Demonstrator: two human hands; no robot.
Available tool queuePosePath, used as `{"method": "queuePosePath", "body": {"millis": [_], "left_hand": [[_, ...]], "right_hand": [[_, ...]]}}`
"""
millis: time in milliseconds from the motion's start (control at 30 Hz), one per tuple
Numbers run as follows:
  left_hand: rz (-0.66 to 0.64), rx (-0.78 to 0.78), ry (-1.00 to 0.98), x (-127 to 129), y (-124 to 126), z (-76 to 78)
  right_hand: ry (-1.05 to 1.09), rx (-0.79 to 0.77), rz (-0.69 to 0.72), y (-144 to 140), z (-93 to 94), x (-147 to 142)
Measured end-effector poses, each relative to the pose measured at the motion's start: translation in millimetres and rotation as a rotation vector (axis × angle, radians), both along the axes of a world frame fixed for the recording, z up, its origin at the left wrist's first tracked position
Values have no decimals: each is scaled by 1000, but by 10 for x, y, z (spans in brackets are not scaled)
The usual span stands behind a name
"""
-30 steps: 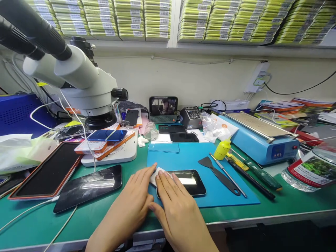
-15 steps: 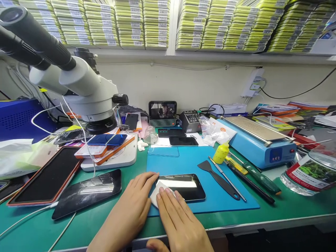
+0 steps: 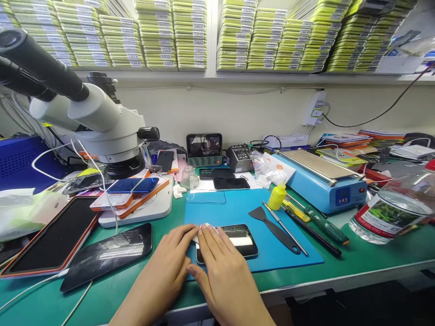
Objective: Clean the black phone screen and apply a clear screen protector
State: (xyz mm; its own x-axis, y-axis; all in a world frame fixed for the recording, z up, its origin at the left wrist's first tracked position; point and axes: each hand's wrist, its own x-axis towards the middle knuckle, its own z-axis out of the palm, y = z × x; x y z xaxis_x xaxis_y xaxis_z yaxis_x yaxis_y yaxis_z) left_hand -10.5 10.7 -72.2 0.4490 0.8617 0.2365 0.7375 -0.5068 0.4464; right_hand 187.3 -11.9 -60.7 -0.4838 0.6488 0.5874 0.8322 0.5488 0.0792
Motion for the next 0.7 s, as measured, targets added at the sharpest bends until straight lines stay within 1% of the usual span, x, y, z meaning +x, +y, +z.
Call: {"method": "queuePosePath", "body": {"millis": [67, 200, 333, 433, 633, 700], "left_hand": [[7, 7, 6, 7, 5, 1], [20, 28, 16, 20, 5, 11], [20, 31, 9, 25, -12, 39], [22, 22, 10, 23, -16, 54], [18, 15, 15, 22, -9, 53], [28, 21, 19, 21, -13, 44]], "right_hand": [[4, 37, 9, -43, -36, 30], [-8, 111, 42, -225, -108, 151], [-26, 81, 55, -348, -109, 256], [7, 37, 40, -299, -77, 272], [102, -41, -24, -11, -18, 197], [113, -31, -35, 21, -11, 211]]}}
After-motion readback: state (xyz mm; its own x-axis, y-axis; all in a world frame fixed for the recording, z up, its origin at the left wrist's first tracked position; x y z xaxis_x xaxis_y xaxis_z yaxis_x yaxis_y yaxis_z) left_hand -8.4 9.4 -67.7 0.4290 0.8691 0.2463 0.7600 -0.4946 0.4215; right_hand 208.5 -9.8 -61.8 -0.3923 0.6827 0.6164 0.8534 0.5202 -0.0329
